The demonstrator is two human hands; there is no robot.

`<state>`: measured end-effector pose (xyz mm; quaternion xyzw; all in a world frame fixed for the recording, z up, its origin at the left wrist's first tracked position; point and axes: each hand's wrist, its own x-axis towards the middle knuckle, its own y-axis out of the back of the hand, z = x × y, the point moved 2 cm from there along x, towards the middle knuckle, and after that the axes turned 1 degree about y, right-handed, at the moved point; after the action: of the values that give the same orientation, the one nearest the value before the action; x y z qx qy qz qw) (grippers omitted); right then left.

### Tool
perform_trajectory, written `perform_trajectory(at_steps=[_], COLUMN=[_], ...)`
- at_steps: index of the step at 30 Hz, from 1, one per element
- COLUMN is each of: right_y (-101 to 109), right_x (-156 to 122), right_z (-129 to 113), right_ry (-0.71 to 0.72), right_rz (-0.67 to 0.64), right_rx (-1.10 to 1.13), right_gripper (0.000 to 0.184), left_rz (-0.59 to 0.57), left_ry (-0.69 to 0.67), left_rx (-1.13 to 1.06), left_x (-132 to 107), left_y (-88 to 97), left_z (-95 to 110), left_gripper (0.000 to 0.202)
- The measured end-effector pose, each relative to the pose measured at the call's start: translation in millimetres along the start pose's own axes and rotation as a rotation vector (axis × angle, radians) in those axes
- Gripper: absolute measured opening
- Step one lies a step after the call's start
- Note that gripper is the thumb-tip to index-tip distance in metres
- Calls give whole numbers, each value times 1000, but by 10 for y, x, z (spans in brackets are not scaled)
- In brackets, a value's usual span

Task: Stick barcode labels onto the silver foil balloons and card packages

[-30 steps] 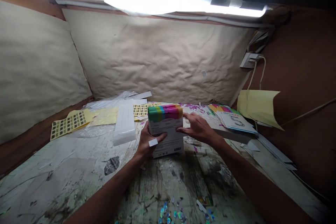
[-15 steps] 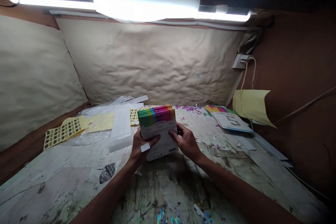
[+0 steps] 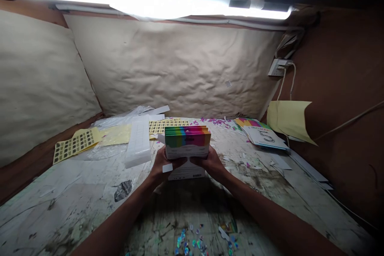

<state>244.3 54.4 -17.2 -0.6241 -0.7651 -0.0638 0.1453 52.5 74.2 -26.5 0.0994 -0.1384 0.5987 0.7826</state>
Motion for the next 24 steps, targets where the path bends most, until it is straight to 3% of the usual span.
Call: perform_trajectory(at_steps=[6,11,16,24], right_y=[16,41,-13,49], right_x=[5,-22,4,-14], right_z=[92,127,40,92], right_ry=[-30,-45,-17,30], right_rz=[29,194,26,-46], right_rx=[-24,-142,74,100], right_gripper=[62,58,63,50], left_rz=[25,95,82,63], left_ry=[-24,-34,-15,-28], left_rx=[-39,-66,-57,24], left_x=[-36,-55,-34,-24], left_y=[-48,-71,-50,8], left_z=[17,60,84,-18], left_gripper=[47,47,46,60])
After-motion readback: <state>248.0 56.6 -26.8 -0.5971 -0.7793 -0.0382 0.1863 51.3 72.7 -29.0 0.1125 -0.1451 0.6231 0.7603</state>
